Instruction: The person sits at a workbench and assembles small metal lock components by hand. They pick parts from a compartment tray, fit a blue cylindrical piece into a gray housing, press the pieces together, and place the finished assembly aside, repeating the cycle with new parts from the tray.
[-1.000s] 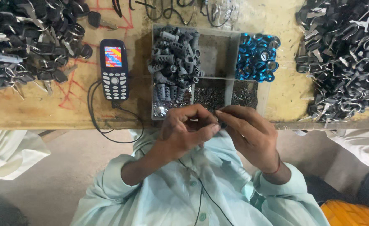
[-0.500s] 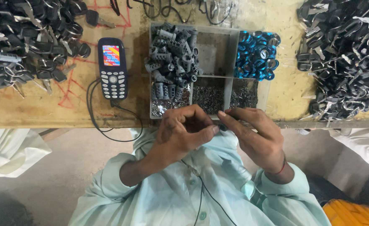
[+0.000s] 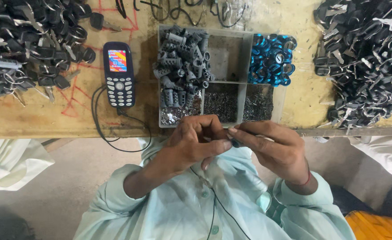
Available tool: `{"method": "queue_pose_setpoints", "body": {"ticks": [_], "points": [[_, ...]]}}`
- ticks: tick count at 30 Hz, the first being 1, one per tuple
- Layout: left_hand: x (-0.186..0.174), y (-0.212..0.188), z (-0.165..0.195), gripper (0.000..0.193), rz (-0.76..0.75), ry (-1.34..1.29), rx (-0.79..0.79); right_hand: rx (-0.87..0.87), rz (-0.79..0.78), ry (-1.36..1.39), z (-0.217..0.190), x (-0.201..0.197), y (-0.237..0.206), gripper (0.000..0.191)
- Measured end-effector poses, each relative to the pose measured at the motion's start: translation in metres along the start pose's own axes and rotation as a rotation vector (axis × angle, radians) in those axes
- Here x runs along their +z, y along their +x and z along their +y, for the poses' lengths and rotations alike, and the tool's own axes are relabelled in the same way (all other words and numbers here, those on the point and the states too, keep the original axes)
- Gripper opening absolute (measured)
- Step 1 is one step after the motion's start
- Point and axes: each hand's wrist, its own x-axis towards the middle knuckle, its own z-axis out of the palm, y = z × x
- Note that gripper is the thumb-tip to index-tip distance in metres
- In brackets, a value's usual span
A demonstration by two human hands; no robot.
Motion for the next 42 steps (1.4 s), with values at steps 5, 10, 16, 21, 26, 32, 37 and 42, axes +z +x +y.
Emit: {"method": "queue_pose_setpoints", "body": {"ticks": [5, 10, 16, 21, 26, 32, 37, 42], "points": [[-0.004, 0.000, -0.003, 0.018, -0.003, -0.046, -0.008, -0.047, 0.014, -0.032, 0.002, 0.002, -0.003, 0.040], [0.006, -0.003, -0.007, 0.017, 0.120, 0.055, 0.027, -0.036, 0.019, -0.083, -0.002, 0.002, -0.004, 0.037], [0.031, -0.005, -0.016, 0.032, 0.208, 0.395, 0.626, 0.248, 0.075, -0.059, -0.023, 0.008, 0.010, 0.044], [0.013, -0.010, -0.013, 0.025, 0.263, 0.690, 0.760, 0.409, -0.095, 0.092, 0.011, -0.028, 0.022, 0.017], [0.007, -0.004, -0.016, 0.025, 0.125, 0.704, 0.799, 0.337, 0.251, -0.466, 0.055, -0.021, 0.043, 0.011], [0.002, 0.009, -0.014, 0.028, 0.046, 0.897, 0.928, 0.624, 0.256, 0.582, 0.040, -0.032, 0.013, 0.006], [-0.005, 0.006, -0.007, 0.027, -0.037, 1.263, 1.003, 0.574, -0.062, 0.571, 0.023, -0.007, -0.027, 0.012], [-0.007, 0.007, 0.000, 0.019, -0.014, 1.437, 1.141, 0.684, 0.019, 0.825, 0.018, 0.015, -0.028, 0.013]]}}
